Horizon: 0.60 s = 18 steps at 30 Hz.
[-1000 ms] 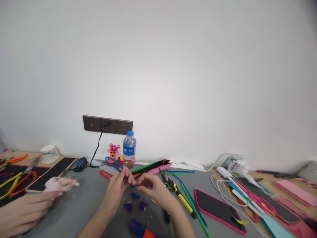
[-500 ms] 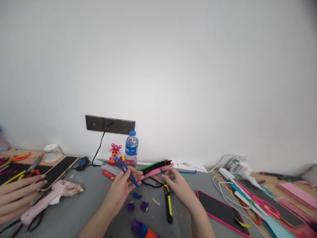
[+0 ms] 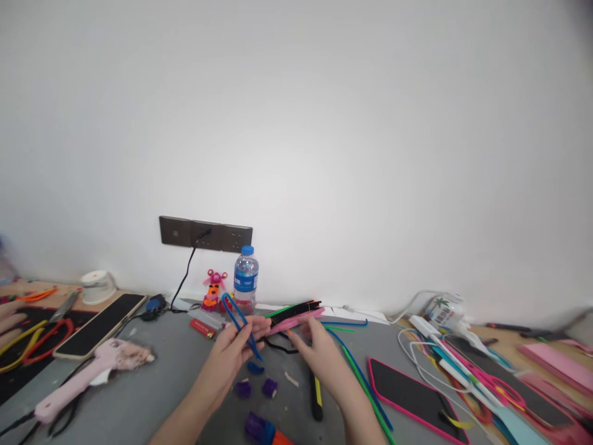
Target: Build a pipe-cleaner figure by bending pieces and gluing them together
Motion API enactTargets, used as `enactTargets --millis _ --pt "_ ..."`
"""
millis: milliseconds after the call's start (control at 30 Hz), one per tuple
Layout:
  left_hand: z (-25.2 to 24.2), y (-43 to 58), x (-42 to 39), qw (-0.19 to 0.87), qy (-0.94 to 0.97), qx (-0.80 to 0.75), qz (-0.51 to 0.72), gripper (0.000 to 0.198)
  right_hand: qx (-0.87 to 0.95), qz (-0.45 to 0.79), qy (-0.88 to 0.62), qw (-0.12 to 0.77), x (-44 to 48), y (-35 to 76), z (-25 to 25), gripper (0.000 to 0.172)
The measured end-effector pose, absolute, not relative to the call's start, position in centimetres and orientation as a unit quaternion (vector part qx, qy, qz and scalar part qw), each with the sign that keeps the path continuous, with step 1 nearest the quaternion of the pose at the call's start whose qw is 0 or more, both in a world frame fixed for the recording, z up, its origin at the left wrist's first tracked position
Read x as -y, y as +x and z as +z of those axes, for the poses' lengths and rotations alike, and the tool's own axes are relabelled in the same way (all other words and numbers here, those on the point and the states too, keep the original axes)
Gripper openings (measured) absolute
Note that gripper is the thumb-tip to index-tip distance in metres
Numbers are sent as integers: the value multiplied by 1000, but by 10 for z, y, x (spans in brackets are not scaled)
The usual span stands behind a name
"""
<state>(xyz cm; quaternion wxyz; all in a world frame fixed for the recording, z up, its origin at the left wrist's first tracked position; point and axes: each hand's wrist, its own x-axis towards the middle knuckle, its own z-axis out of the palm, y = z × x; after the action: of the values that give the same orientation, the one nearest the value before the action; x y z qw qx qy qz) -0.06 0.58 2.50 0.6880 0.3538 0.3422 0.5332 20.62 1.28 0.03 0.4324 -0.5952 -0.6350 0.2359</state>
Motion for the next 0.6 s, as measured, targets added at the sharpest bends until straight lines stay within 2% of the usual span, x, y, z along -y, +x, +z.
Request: enactTargets --millis 33,133,233,400,600 --pt "25 -1 -6 689 356 -342 530 36 638 266 -572 442 -13 197 6 15" --pt "23 -1 -5 696 366 -344 513 41 657 379 -490 430 -12 170 17 21" --pt "20 -1 -5 697 380 -357 493 46 646 462 -435 423 -11 152 16 16" --pt "17 -2 -6 698 397 -350 482 43 642 497 -389 436 -9 142 12 17" --pt "20 -6 -6 717 386 -358 456 49 655 466 -430 410 -6 141 15 18"
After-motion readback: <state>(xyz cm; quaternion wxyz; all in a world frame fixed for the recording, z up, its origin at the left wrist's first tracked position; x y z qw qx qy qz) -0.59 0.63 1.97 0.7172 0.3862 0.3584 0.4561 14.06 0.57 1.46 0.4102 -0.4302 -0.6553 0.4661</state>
